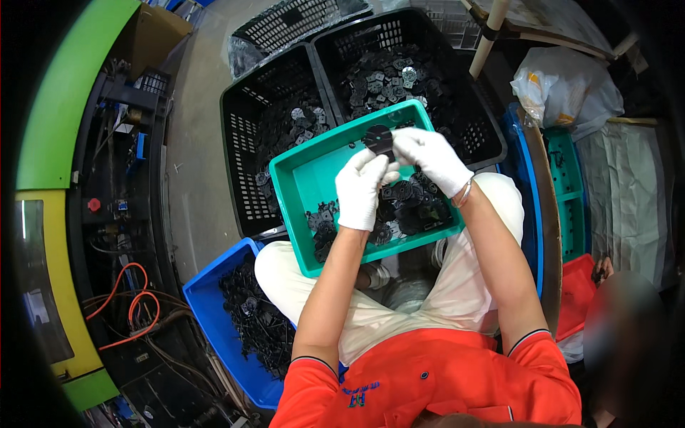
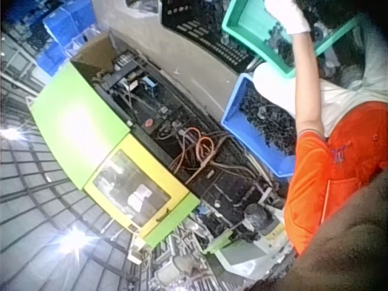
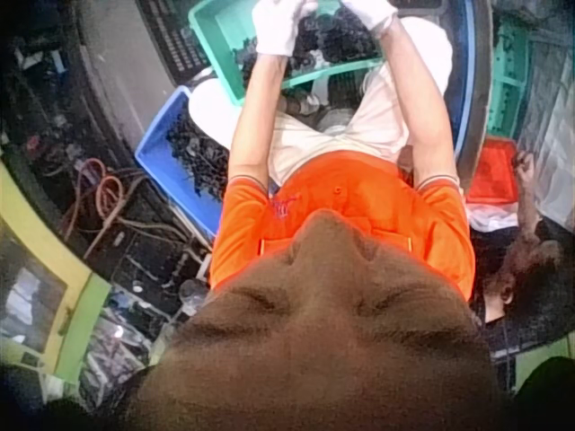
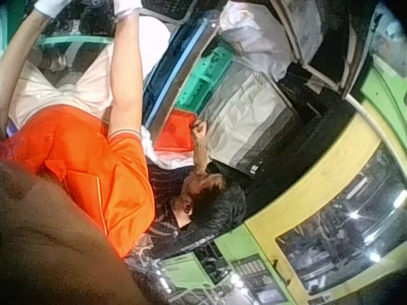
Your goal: Inspecting, sorting, and assembling small plastic components at a manufacturing workstation.
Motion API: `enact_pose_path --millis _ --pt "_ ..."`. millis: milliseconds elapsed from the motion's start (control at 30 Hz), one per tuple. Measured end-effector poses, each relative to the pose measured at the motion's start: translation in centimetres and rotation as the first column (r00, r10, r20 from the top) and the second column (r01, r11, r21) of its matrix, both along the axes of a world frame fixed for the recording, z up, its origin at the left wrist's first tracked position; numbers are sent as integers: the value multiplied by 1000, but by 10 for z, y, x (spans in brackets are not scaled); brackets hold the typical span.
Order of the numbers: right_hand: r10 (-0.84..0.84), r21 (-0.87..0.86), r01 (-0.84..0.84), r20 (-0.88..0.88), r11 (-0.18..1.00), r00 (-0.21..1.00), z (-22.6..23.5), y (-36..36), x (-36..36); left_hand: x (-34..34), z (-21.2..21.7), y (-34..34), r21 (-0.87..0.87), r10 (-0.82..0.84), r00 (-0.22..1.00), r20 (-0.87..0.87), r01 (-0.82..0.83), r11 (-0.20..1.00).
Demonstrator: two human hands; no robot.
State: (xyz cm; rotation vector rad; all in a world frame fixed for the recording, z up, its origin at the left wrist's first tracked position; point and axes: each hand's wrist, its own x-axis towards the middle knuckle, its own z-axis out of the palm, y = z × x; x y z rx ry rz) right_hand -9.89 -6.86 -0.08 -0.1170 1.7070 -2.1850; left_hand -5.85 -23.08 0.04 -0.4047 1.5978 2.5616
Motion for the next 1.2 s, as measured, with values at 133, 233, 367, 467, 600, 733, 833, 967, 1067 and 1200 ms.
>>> enact_pose_path --millis 133,233,367,467,600,733,833,967,1067,1200 --pt "-293 -81 297 58 951 954 -5 10 -7 -30 4 -41 73 165 986 -6 -164 984" --pt "-385 -96 392 85 915 919 -10 14 -11 -81 13 -85 -11 284 958 -26 -284 959" --pt "-435 -169 442 79 881 897 -12 15 -14 -75 -18 -59 -805 -18 905 -426 -370 463" --pt "-484 -205 482 41 852 874 -12 17 -15 -52 -52 1 -902 -386 883 -268 -89 422" --pt "-442 -225 454 104 862 891 -17 21 -12 -46 -73 48 -984 -419 904 -81 -5 178" --pt "-395 -195 412 121 890 910 -20 22 -14 -49 -57 40 -516 -300 942 147 332 789" --pt "-272 -20 273 36 962 962 -15 19 -12 -42 -32 18 -337 -297 954 45 294 894" --pt "-2 287 -20 78 958 997 3 18 -2 -34 -2 3 -309 -194 981 -1 184 933" --pt "106 156 -118 84 981 991 15 16 5 -31 9 0 -279 -165 986 1 158 947" --pt "167 131 -175 65 976 984 19 16 5 -27 14 1 -188 -124 992 6 123 974"
